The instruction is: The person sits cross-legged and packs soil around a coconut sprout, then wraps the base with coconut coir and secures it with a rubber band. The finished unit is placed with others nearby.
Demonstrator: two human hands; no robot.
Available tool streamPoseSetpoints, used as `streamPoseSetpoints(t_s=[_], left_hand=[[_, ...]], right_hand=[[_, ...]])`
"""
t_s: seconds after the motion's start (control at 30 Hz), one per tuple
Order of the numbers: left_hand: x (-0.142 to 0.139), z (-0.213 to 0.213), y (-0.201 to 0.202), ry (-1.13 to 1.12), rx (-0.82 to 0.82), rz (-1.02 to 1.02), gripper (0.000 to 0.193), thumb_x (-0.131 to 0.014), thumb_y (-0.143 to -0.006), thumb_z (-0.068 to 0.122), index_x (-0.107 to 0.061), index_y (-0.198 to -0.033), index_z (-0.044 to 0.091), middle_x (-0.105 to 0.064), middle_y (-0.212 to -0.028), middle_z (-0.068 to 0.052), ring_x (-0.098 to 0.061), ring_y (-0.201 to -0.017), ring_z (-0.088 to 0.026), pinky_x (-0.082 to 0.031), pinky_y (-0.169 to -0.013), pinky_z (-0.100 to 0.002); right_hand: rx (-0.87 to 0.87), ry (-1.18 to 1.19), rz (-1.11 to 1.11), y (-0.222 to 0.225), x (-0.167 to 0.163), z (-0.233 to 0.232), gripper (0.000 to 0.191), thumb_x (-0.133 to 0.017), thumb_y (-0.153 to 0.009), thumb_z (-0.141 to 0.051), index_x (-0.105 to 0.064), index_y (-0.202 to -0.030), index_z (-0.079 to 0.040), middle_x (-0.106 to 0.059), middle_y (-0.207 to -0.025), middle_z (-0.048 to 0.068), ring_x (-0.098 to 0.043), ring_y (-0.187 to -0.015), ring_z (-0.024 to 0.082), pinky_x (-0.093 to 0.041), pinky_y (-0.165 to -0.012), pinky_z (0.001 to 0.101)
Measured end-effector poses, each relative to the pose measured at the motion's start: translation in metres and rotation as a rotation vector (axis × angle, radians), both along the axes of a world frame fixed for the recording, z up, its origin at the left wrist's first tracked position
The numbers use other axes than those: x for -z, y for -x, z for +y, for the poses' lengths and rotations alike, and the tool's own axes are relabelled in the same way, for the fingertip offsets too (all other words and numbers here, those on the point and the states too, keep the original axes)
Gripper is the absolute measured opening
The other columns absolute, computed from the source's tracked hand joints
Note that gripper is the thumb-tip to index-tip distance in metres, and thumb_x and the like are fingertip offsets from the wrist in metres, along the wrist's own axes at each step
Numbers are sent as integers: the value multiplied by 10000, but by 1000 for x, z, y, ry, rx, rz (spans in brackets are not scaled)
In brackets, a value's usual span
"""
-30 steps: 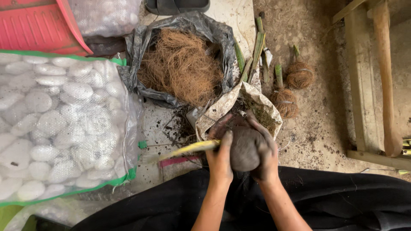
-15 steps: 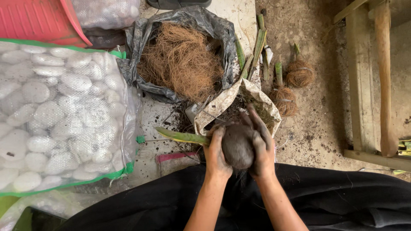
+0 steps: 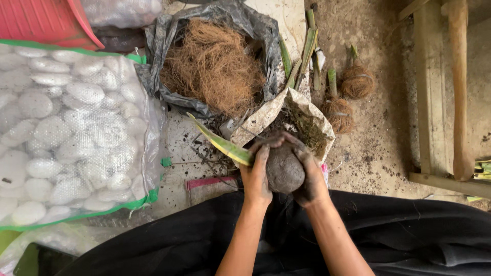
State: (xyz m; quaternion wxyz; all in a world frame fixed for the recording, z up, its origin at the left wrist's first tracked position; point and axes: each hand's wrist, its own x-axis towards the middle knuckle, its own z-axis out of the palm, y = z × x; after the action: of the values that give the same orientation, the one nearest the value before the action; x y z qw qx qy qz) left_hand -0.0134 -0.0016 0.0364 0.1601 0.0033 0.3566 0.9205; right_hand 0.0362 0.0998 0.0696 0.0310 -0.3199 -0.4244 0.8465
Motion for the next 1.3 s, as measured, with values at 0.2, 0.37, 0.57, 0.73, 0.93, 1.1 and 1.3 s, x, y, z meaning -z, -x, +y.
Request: streamPoseSetpoints(t_s=[0.2,0.37,0.57,0.73,0.93,1.1,1.3], left_hand=[[2,0,-2,-174,47,-245,228,-698,-978,143,-706,-1134,-24,-737,-1133,-182,-717,-1040,-300,-585,-967,-481],[0,-1,-3,113,-42,10,255,-675,-962,135,-709,-1173,-4,-726,-1172,-161,-696,-1100,-253,-538,-1049,-454],[-6,-2,-5,67,87,-318,213,-611,-957,186,-698,-1094,47,-724,-1104,-101,-706,-1040,-244,-573,-1021,-510],[-7,-1,-5,96,52,-95,234,-625,-994,165,-693,-1172,29,-725,-1162,-118,-698,-1108,-245,-540,-1064,-463],[-5,-1,-8,-45,35,-367,266,-650,-956,186,-689,-1143,1,-733,-1120,-124,-712,-1013,-244,-587,-924,-430],[-3,0,-7,44,-20,-228,239,-701,-959,123,-698,-1155,-13,-732,-1148,-138,-707,-1070,-243,-585,-991,-412],[-2,-4,-8,-104,71,-366,242,-730,-924,143,-675,-1128,24,-713,-1116,-149,-722,-1009,-284,-623,-910,-504]], right_hand=[[39,-641,328,-7,-3,-4,874,-615,-963,-588,-384,-1580,-14,-320,-1695,215,-363,-1564,390,-371,-1263,510],[-60,-414,238,-6,0,-1,827,-658,-937,-563,-498,-1509,12,-407,-1665,263,-380,-1556,439,-348,-1253,541],[35,-499,309,-4,1,0,870,-698,-825,-609,-476,-1490,-94,-350,-1622,215,-378,-1502,411,-413,-1185,570],[-50,-426,317,-7,-1,3,822,-704,-899,-623,-563,-1440,-20,-390,-1658,267,-413,-1520,441,-376,-1241,576],[18,-611,428,-9,1,-2,784,-670,-973,-599,-476,-1517,-69,-327,-1687,206,-342,-1580,377,-350,-1260,508],[-26,-300,226,-5,-3,-4,778,-673,-936,-522,-505,-1480,9,-378,-1668,267,-383,-1520,441,-346,-1230,540],[106,-613,393,-2,-11,-7,853,-626,-973,-590,-409,-1563,-12,-307,-1698,213,-337,-1585,367,-365,-1280,509]])
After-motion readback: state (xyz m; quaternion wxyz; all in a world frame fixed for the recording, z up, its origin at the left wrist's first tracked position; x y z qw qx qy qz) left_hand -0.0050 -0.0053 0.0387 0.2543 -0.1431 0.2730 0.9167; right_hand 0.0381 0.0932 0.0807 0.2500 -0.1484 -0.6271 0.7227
